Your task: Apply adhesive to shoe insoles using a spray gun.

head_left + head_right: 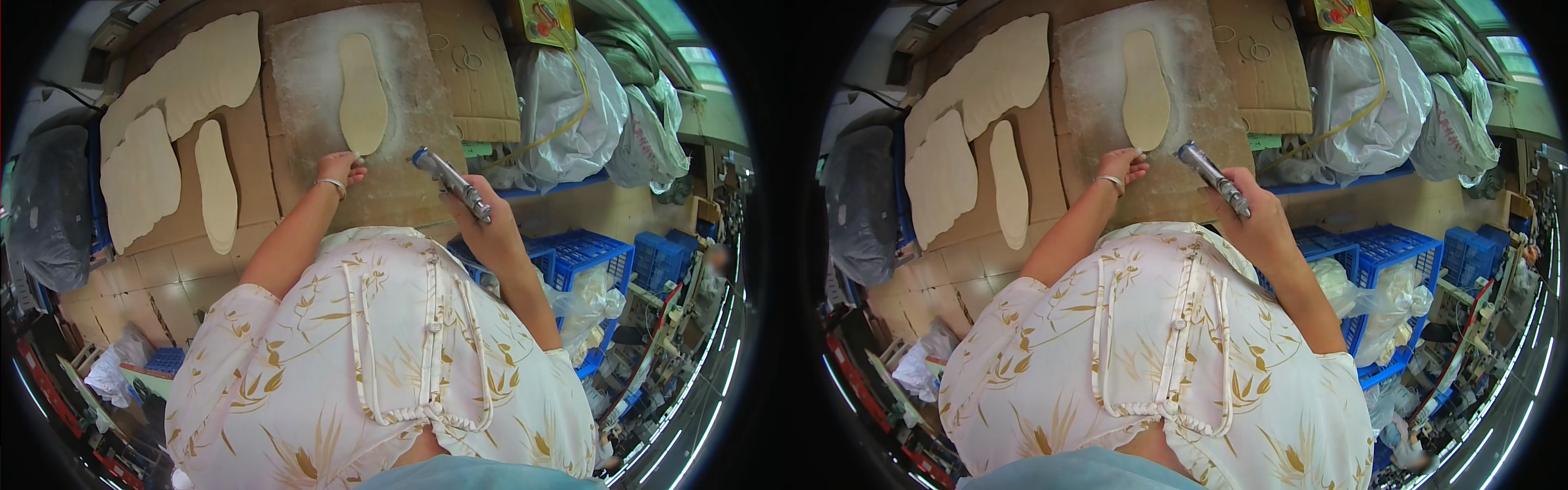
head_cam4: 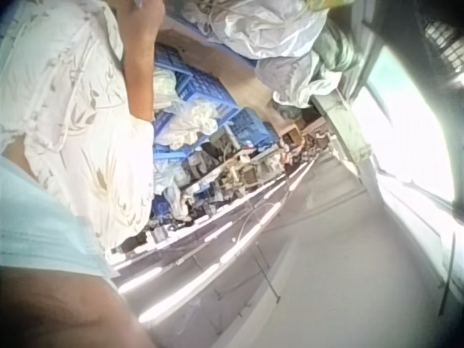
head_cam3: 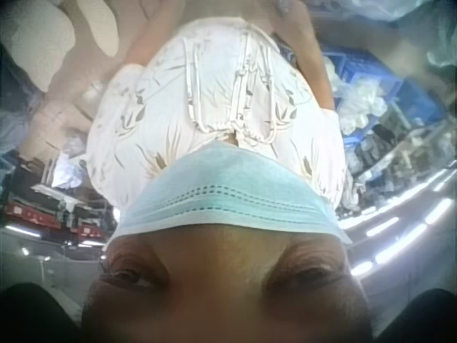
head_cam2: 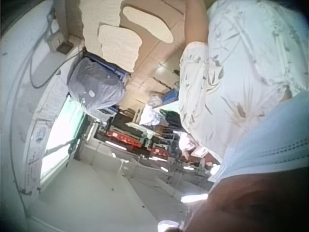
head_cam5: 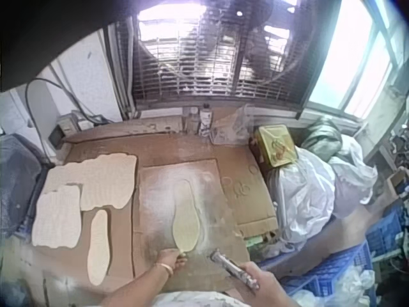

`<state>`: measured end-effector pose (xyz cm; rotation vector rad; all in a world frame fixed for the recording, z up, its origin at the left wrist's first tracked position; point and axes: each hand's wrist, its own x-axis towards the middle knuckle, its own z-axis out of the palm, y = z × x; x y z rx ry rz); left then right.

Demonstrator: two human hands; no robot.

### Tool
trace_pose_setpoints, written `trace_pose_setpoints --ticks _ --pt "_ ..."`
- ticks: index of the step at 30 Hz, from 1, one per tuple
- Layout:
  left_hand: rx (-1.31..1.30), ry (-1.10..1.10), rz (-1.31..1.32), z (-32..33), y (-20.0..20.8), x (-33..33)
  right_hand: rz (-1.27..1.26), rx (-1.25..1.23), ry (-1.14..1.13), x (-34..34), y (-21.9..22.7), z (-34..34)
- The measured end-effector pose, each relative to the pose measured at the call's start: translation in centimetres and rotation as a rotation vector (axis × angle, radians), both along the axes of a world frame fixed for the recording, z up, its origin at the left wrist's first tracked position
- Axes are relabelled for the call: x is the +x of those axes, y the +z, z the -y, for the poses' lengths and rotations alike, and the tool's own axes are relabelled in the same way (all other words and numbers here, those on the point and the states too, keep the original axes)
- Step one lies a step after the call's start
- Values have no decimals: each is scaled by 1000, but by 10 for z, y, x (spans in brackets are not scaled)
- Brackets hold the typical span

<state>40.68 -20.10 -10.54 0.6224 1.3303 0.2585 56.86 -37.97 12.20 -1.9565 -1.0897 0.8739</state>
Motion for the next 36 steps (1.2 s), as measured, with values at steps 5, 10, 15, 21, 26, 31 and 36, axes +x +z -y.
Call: trace_pose_setpoints --ticks 5,10,15,21,26,31,36 --pt "-3 8 12 0 3 2 9 -15 -22 6 -4 7" --pt "1 -9 -35 1 6 2 -23 -8 25 4 1 7" --pt "8 -22 -25 1 4 1 -23 17 40 4 0 12" --pt "3 -21 -20 3 2 1 2 -91 -20 5 8 13" --pt "9 -16 -28 3 2 0 -22 -94 42 5 6 18" --pt "3 -28 -32 2 2 1 -25 -143 68 6 9 18" --pt "8 -25 -41 2 2 0 -16 -64 63 7 -1 -3"
